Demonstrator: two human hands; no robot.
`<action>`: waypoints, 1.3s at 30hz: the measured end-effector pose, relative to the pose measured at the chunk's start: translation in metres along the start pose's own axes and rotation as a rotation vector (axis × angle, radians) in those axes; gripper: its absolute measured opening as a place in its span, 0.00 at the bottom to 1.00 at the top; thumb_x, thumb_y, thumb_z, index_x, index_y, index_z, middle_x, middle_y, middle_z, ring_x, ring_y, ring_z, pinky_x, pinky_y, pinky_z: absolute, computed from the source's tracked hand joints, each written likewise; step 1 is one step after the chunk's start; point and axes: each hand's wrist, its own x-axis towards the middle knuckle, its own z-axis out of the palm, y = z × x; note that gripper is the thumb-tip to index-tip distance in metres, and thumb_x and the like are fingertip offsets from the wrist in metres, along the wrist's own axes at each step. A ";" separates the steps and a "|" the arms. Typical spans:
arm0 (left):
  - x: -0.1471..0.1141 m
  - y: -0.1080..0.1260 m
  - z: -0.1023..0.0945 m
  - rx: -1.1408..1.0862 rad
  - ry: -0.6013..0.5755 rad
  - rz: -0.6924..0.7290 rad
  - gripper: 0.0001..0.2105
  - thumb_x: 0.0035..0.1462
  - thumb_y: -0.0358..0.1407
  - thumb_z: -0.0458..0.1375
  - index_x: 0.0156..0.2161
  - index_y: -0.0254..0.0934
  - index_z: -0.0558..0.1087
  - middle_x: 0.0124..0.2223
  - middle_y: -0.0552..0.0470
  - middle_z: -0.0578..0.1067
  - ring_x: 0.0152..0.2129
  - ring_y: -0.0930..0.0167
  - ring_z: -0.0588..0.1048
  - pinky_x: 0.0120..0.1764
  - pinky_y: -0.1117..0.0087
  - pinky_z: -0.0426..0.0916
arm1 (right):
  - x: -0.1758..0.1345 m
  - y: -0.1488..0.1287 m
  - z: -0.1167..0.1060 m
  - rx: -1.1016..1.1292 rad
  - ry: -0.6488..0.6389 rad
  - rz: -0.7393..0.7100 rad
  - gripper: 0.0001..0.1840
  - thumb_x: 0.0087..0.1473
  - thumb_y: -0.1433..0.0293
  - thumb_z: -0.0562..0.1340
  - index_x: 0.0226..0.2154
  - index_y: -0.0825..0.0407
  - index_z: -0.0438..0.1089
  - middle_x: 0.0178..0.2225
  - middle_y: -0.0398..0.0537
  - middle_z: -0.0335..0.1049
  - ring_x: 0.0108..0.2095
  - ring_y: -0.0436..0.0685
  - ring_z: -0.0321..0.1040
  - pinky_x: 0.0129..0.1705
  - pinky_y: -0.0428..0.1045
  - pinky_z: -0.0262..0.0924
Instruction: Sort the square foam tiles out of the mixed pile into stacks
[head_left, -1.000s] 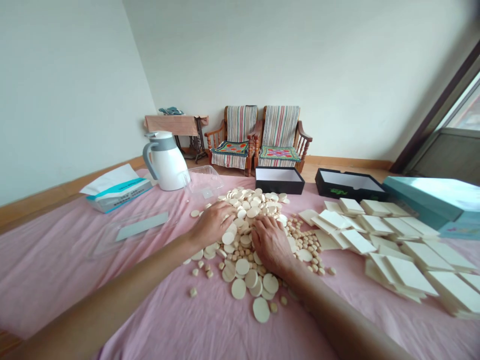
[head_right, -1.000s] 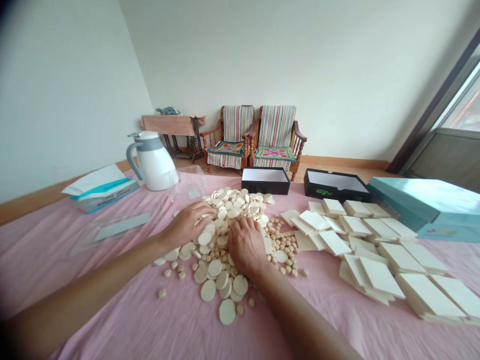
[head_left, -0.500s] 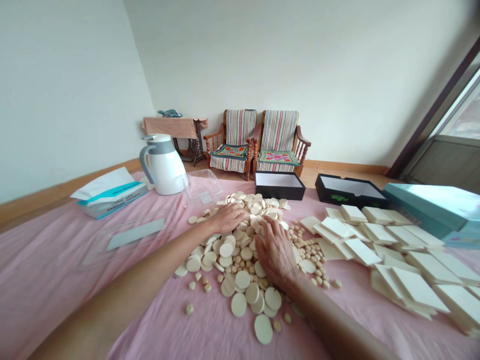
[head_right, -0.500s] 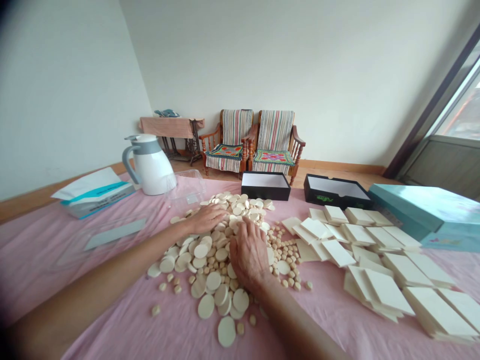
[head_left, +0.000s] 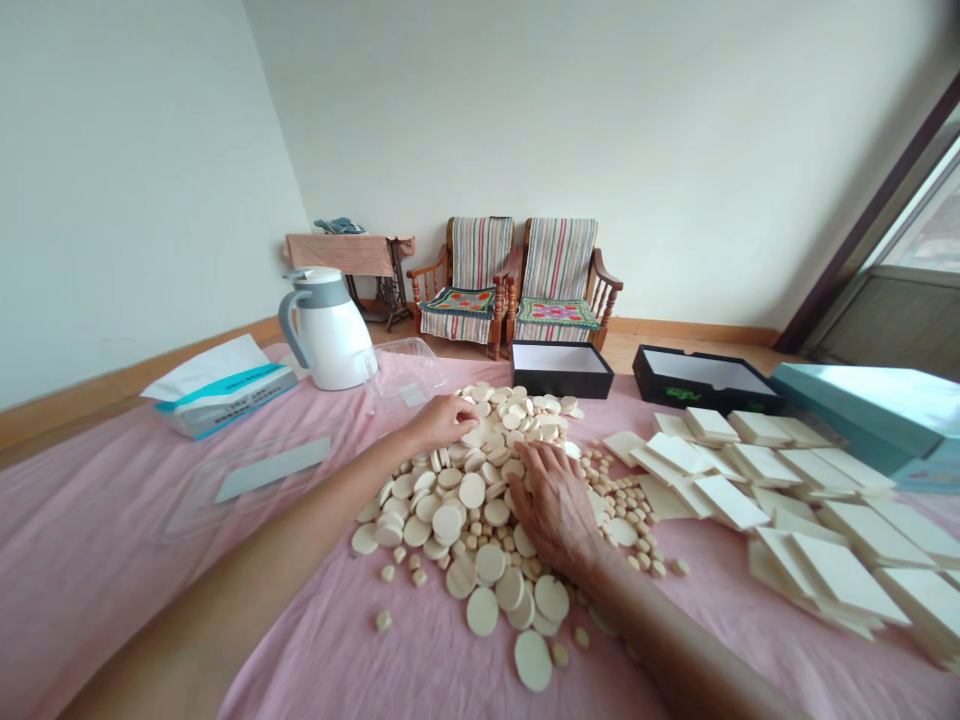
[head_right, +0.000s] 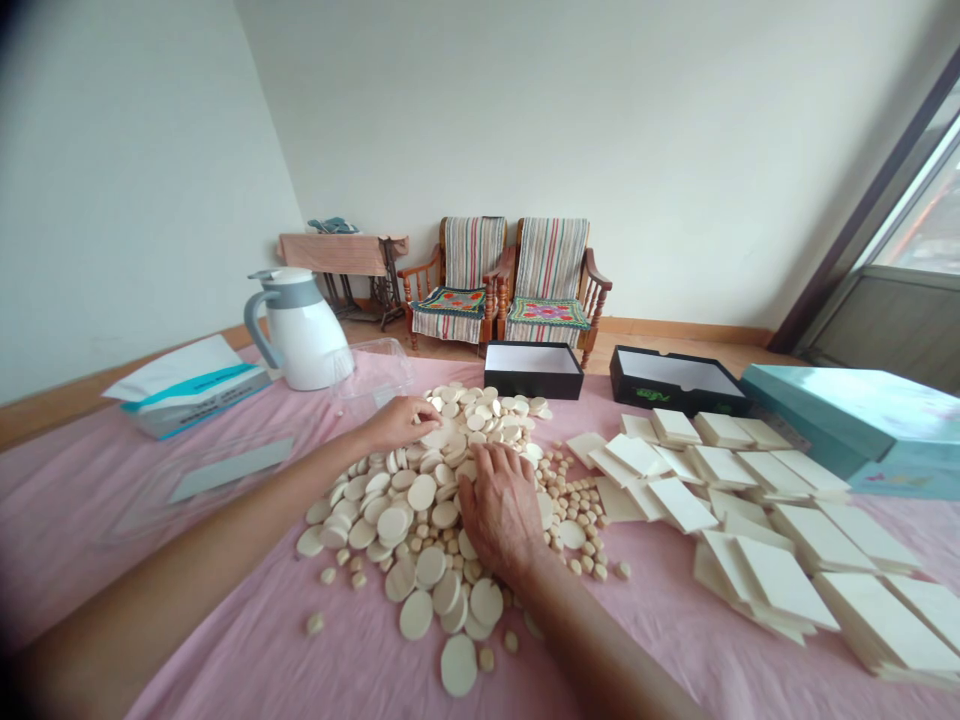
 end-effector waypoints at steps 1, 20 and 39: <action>0.005 0.000 0.002 0.034 -0.031 -0.008 0.08 0.50 0.33 0.56 0.30 0.36 0.78 0.31 0.52 0.79 0.30 0.70 0.76 0.34 0.75 0.65 | 0.000 0.000 0.000 -0.001 -0.002 -0.001 0.19 0.61 0.65 0.53 0.52 0.53 0.64 0.49 0.54 0.68 0.51 0.62 0.59 0.53 0.57 0.52; 0.025 0.033 0.003 0.268 -0.109 -0.259 0.09 0.35 0.35 0.65 0.27 0.36 0.74 0.34 0.46 0.78 0.36 0.62 0.76 0.35 0.70 0.67 | 0.000 0.000 -0.002 0.009 -0.012 -0.015 0.19 0.60 0.67 0.52 0.52 0.52 0.64 0.48 0.54 0.69 0.51 0.62 0.59 0.53 0.56 0.51; 0.063 0.107 0.015 -0.704 0.151 -0.195 0.09 0.50 0.36 0.62 0.34 0.31 0.72 0.22 0.53 0.74 0.18 0.74 0.73 0.22 0.76 0.66 | 0.003 0.000 -0.003 0.071 0.054 0.047 0.14 0.57 0.67 0.54 0.46 0.52 0.65 0.43 0.53 0.69 0.47 0.61 0.61 0.50 0.56 0.53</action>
